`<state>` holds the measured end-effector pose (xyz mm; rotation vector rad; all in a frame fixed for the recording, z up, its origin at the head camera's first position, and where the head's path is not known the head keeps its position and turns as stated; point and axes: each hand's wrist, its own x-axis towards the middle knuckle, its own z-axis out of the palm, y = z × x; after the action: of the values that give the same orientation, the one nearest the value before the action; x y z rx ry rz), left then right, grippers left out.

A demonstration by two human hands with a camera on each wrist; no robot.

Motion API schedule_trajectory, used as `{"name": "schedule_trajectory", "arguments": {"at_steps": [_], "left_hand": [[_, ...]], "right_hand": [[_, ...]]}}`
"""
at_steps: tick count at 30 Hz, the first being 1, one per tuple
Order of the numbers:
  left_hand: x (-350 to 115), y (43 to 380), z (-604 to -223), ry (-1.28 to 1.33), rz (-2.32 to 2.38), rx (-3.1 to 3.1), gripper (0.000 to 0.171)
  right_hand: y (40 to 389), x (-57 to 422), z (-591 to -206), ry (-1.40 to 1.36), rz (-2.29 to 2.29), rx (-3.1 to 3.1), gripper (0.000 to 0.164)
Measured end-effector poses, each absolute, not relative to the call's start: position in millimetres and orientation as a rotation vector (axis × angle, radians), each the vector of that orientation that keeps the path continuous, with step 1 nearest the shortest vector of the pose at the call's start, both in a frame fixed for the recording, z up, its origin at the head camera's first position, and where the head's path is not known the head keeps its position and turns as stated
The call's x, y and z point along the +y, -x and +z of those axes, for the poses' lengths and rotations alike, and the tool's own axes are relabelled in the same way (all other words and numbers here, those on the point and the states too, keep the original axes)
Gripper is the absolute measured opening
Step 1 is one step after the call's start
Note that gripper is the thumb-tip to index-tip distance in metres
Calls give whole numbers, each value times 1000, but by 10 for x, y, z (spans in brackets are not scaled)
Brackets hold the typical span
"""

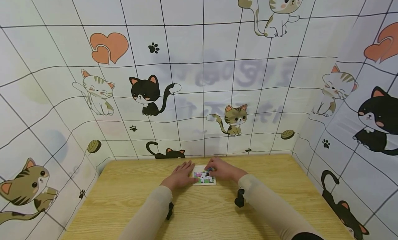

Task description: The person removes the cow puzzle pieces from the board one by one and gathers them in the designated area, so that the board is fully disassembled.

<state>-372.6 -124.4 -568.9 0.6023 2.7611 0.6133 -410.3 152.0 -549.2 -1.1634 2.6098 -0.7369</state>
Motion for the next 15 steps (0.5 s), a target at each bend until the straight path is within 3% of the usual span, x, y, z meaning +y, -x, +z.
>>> {"name": "schedule_trajectory", "arguments": {"at_steps": [15], "left_hand": [[-1242, 3723, -5699, -600, 639, 2758, 90]], "right_hand": [[4132, 1525, -5522, 1138, -787, 2603, 24]]}}
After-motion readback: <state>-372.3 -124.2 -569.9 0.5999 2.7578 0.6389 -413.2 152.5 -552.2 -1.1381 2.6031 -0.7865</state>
